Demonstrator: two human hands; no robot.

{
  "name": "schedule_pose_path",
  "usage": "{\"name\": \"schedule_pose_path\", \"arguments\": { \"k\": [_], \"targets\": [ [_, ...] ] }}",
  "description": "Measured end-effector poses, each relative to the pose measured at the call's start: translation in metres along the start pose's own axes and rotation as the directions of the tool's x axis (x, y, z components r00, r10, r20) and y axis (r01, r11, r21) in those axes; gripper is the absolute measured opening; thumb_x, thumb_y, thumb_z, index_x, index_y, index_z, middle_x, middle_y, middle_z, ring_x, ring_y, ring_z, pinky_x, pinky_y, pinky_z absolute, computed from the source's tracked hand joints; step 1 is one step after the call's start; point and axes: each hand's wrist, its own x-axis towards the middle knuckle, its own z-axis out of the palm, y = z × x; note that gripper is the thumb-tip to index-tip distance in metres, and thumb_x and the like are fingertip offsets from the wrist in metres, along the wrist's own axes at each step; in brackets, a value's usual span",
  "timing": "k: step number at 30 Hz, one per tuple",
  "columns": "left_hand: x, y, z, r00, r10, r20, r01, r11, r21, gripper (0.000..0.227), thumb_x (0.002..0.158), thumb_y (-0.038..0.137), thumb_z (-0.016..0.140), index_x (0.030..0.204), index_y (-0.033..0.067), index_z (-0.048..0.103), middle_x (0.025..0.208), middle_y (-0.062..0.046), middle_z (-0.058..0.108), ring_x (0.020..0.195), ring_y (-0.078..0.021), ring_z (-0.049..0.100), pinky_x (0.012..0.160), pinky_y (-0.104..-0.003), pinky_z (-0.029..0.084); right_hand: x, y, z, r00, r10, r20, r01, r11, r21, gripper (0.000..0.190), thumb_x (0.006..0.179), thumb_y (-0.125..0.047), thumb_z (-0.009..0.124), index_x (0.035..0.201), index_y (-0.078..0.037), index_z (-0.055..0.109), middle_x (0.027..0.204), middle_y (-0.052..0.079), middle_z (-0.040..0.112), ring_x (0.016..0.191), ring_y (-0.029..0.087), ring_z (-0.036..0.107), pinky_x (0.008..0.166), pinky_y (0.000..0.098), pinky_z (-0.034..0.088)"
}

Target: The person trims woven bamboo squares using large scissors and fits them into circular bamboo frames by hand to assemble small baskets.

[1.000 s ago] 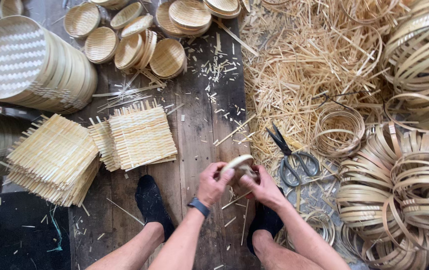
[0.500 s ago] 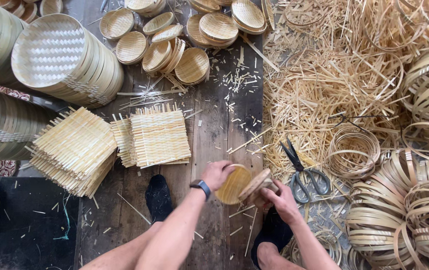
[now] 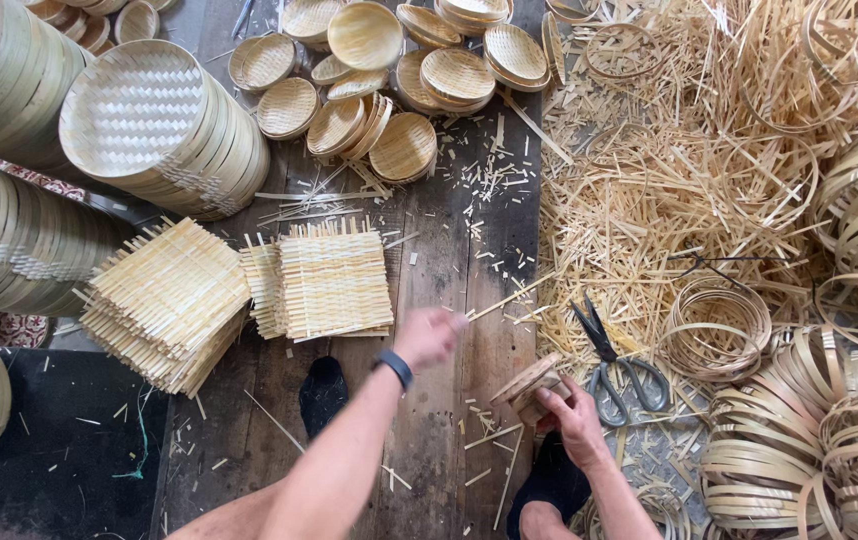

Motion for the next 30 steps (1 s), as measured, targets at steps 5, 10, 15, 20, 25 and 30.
{"name": "schedule_pose_path", "arguments": {
  "k": [5, 10, 15, 20, 25, 30],
  "targets": [
    [-0.018, -0.072, 0.085, 0.994, -0.087, 0.062, 0.105, 0.905, -0.413, 0.047, 0.093, 0.041, 0.07, 0.121, 0.0039, 0.073, 0.113, -0.009, 0.076, 0.098, -0.0174, 0.071, 0.086, -0.034, 0.058, 0.005, -0.007, 0.015, 0.969, 0.024, 0.244, -0.077, 0.975, 0.208, 0.064, 0.09, -0.037, 0.061, 0.14, 0.003, 0.054, 0.124, 0.013, 0.071, 0.111, 0.023, 0.067, 0.092, 0.0367, 0.055],
    [-0.02, -0.076, 0.069, 0.952, 0.236, -0.195, -0.266, 0.953, -0.145, 0.045, 0.081, 0.023, 0.08, 0.121, 0.0025, 0.07, 0.107, -0.01, 0.076, 0.096, -0.02, 0.07, 0.089, -0.033, 0.057, 0.017, -0.002, 0.024, 0.978, -0.187, 0.093, 0.206, 0.797, -0.567, 0.04, 0.099, -0.025, 0.069, 0.131, -0.001, 0.07, 0.122, 0.009, 0.068, 0.107, 0.022, 0.066, 0.097, 0.0366, 0.053],
    [-0.015, -0.058, -0.048, 0.734, 0.667, -0.125, -0.24, 0.427, 0.872, 0.053, 0.082, 0.004, 0.067, 0.135, 0.0093, 0.06, 0.134, -0.014, 0.061, 0.124, -0.0292, 0.057, 0.105, -0.043, 0.048, 0.024, 0.004, 0.049, 0.988, 0.075, 0.134, -0.096, 0.982, 0.16, 0.041, 0.096, -0.017, 0.067, 0.133, 0.0, 0.064, 0.117, 0.009, 0.071, 0.1, 0.016, 0.067, 0.084, 0.0315, 0.056],
    [-0.006, -0.037, -0.142, 0.829, 0.529, -0.183, 0.229, -0.021, 0.973, 0.058, 0.081, 0.01, 0.063, 0.139, 0.007, 0.055, 0.15, -0.022, 0.047, 0.137, -0.0357, 0.044, 0.114, -0.05, 0.037, 0.023, 0.007, 0.058, 0.975, 0.09, 0.202, -0.14, 0.958, 0.249, 0.037, 0.094, -0.019, 0.065, 0.126, -0.001, 0.063, 0.114, 0.008, 0.072, 0.096, 0.019, 0.072, 0.078, 0.0363, 0.064],
    [-0.036, -0.019, -0.167, 0.942, 0.292, -0.163, -0.057, 0.621, 0.782, 0.025, 0.09, 0.021, 0.07, 0.113, 0.0131, 0.074, 0.115, -0.011, 0.073, 0.11, -0.0274, 0.065, 0.099, -0.04, 0.053, 0.022, 0.015, 0.039, 0.975, 0.179, 0.13, -0.199, 0.967, 0.16, 0.036, 0.099, -0.025, 0.063, 0.125, 0.0, 0.067, 0.1, 0.011, 0.072, 0.082, 0.019, 0.07, 0.067, 0.0331, 0.059],
    [-0.047, -0.002, -0.144, 0.321, 0.908, -0.268, -0.306, 0.367, 0.878, 0.005, 0.097, 0.009, 0.067, 0.098, 0.0084, 0.071, 0.091, -0.012, 0.073, 0.082, -0.025, 0.068, 0.075, -0.038, 0.057, 0.018, 0.013, 0.031, 0.995, 0.101, 0.007, -0.101, 0.989, 0.105, 0.034, 0.098, -0.028, 0.063, 0.122, -0.003, 0.068, 0.091, 0.007, 0.071, 0.077, 0.017, 0.067, 0.067, 0.0309, 0.056]
  ]
}}
